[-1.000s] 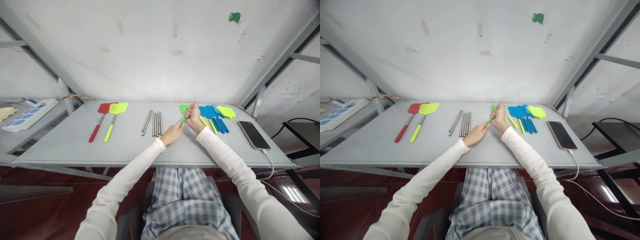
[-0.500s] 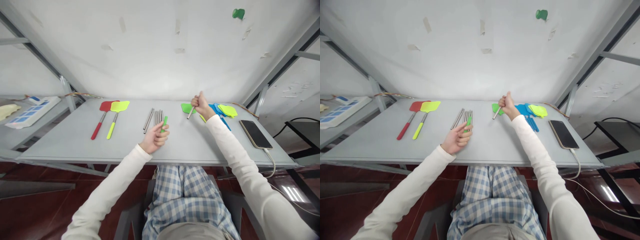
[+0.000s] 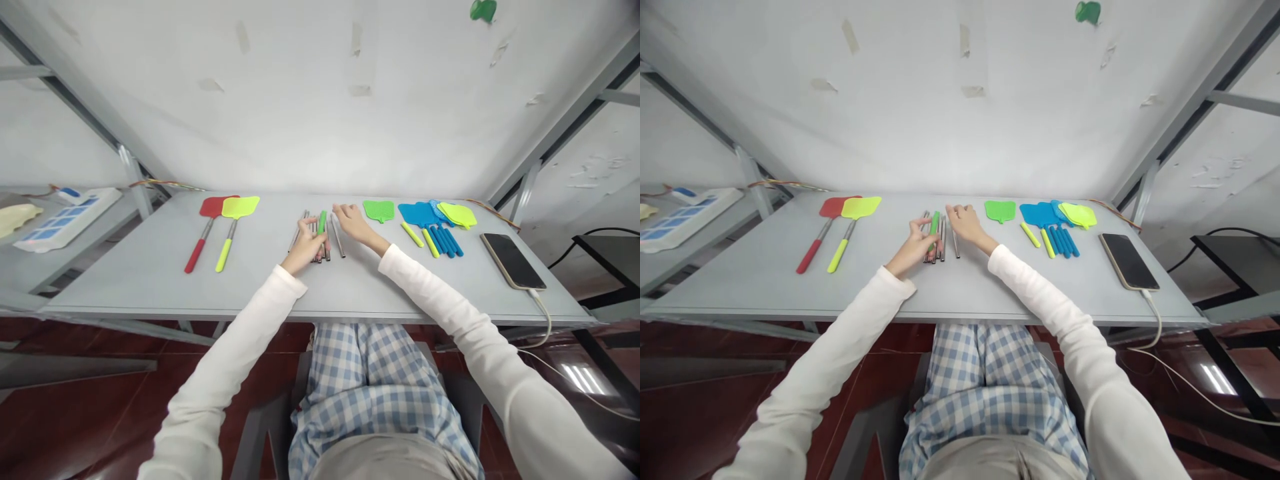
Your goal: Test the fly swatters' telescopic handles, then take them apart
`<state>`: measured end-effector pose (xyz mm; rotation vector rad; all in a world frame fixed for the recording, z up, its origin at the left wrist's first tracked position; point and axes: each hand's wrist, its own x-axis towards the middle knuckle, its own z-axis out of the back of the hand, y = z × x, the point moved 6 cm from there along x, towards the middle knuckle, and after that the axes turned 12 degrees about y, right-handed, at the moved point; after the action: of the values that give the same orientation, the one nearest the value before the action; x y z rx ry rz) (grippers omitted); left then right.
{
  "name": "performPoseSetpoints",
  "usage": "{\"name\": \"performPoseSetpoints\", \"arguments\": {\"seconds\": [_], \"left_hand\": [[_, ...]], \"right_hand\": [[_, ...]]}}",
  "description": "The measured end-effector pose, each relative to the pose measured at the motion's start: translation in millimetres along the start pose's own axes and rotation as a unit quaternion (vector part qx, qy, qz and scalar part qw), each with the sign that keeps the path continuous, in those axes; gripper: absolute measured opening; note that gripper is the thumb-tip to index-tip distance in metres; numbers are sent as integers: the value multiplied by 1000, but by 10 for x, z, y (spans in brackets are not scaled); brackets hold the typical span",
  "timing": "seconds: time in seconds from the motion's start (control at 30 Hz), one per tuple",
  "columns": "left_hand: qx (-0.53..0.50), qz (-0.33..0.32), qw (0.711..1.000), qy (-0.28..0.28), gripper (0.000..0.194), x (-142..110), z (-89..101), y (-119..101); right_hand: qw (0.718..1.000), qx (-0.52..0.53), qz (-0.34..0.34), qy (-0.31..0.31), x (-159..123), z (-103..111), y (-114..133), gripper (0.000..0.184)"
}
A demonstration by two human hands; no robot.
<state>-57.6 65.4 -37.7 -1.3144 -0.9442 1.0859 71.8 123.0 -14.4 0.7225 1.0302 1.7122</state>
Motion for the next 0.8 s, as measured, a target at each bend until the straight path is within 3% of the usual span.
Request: {"name": "performPoseSetpoints", "arguments": {"seconds": [0.07,0.17,0.23,0.3,0.37,0.43,0.63,0.73,0.8], "left_hand": [[82,9,997,11,48,106,-153,-15],[230,13,973,13,57,226,-405,-85],[343,-5,939,12,60,274,-533,-142],[461,-12,887,9,58,293,-583,-158],[554,9,833,16,55,292,-552,-110],[593,48,803,36,56,276,-469,-26],[585,92,803,69,55,197,-238,80],[588,95,800,76,54,190,-111,94],[591,101,797,79,53,199,-7,113]], "right_hand": [[997,-10,73,32,-113,-15,14,33],[996,25,81,16,-201,118,-160,26],[997,56,52,-6,-211,290,-327,24],[998,34,29,-42,-224,520,-456,21],[992,-65,24,-106,-266,787,-508,17],[979,-144,12,-142,-311,989,-544,16],[977,-168,36,-125,-399,1239,-605,25],[975,-193,14,-112,-435,1245,-682,27],[958,-272,-10,-92,-449,1190,-732,27]]}}
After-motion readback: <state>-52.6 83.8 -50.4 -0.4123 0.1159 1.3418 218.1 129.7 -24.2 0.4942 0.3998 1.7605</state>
